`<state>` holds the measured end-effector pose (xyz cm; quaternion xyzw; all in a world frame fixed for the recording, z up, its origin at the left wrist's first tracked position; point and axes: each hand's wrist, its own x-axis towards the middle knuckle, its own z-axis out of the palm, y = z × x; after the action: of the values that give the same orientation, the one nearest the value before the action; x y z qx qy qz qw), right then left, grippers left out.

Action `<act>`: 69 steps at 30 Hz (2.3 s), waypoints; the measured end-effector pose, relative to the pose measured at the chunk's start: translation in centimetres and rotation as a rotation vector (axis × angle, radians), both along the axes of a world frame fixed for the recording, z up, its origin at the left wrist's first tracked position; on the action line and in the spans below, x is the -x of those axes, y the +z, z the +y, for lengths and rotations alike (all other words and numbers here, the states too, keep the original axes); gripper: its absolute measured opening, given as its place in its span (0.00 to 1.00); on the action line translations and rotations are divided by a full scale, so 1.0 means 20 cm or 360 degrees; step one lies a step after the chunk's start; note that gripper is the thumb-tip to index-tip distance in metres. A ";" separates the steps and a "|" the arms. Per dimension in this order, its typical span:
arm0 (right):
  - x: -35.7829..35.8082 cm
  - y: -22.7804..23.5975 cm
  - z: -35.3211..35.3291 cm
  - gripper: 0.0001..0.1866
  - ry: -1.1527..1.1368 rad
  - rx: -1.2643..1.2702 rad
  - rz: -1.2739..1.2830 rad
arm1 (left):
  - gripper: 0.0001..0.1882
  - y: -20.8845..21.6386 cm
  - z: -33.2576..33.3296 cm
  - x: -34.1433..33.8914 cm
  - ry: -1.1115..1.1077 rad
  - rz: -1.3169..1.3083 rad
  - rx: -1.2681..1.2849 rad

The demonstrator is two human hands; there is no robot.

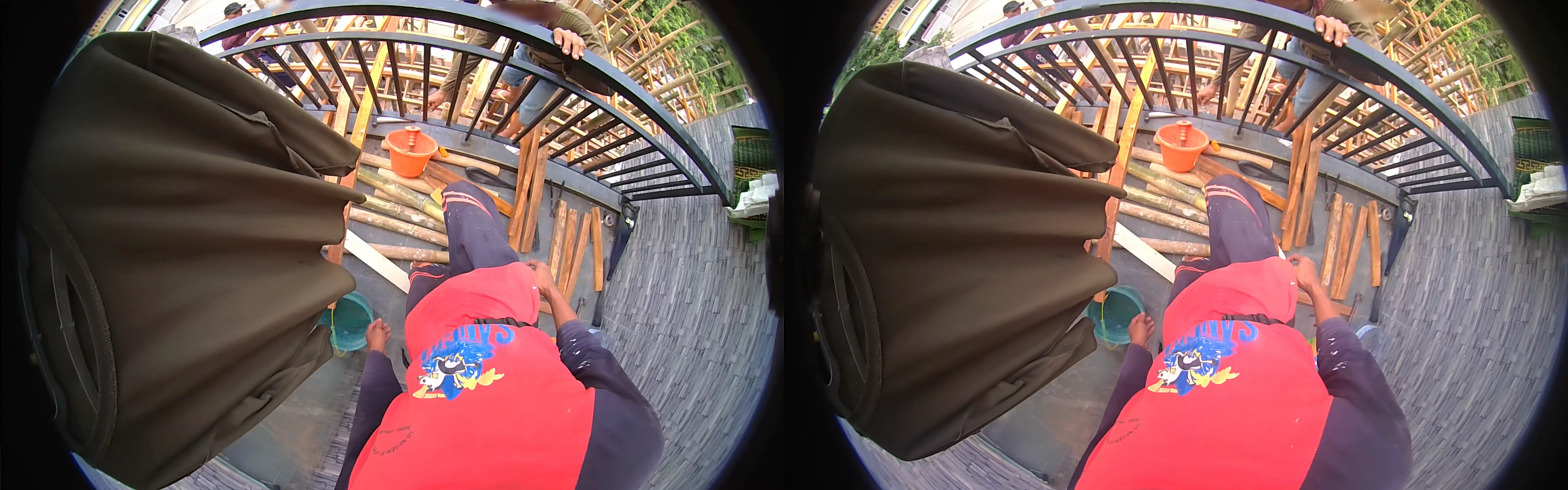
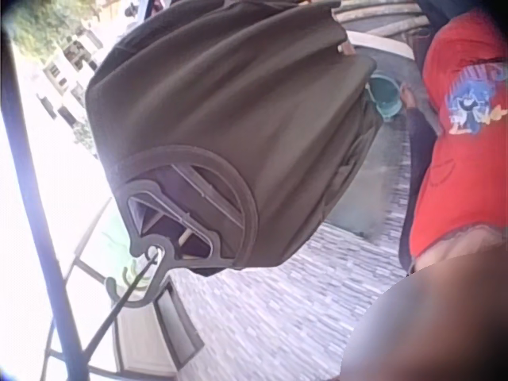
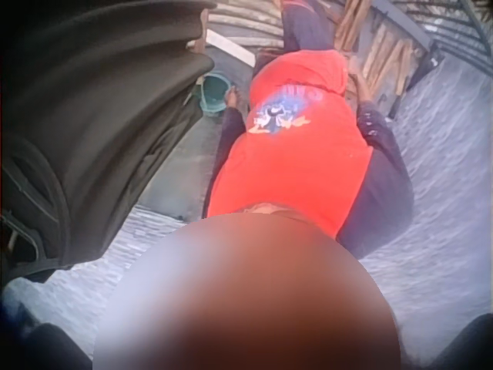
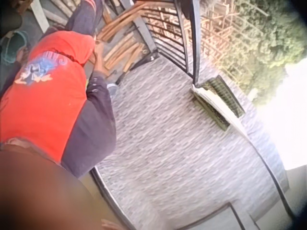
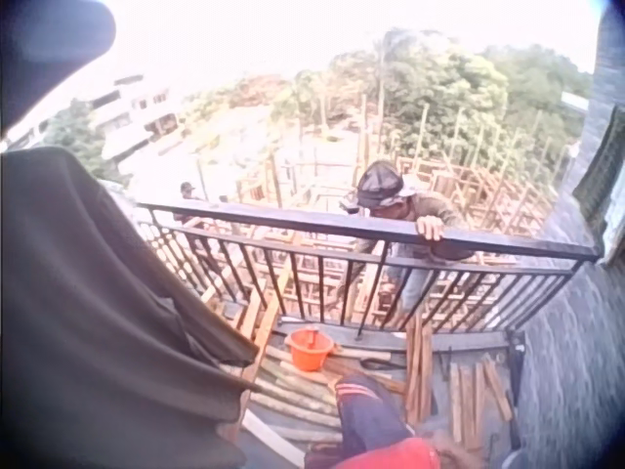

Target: The person hammers nails into wooden planks and uses pliers to adjust nails on a plank. They then lift and position a metal railing section onto a wooden frame structure on a balcony.

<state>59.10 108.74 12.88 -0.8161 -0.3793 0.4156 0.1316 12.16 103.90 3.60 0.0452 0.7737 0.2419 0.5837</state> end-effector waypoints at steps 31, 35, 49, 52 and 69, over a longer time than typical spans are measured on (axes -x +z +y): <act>-0.05 1.07 2.09 0.12 0.0937 -0.1552 0.0273 | 0.14 0.33 0.76 -0.96 -0.0411 0.0175 -0.0217; 0.02 0.91 1.94 0.11 0.0975 -0.1305 0.0480 | 0.11 0.74 1.04 -1.02 -0.0713 -0.0272 -0.0425; 0.11 0.92 1.85 0.08 0.1041 -0.1305 0.0410 | 0.10 1.29 1.27 -1.00 -0.1422 -0.0876 -0.0685; 0.10 0.96 1.86 0.07 0.1005 -0.1382 0.0351 | 0.11 1.26 1.25 -0.98 -0.1448 -0.0902 -0.0689; 0.00 0.17 1.46 0.23 0.1067 0.0487 -0.0484 | 0.22 1.19 1.34 -0.90 -0.1575 -0.1162 -0.0582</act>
<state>59.13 137.85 16.35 -0.7096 -0.5735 0.3615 -0.1921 30.24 130.70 27.35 0.4105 0.3592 0.0719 0.8351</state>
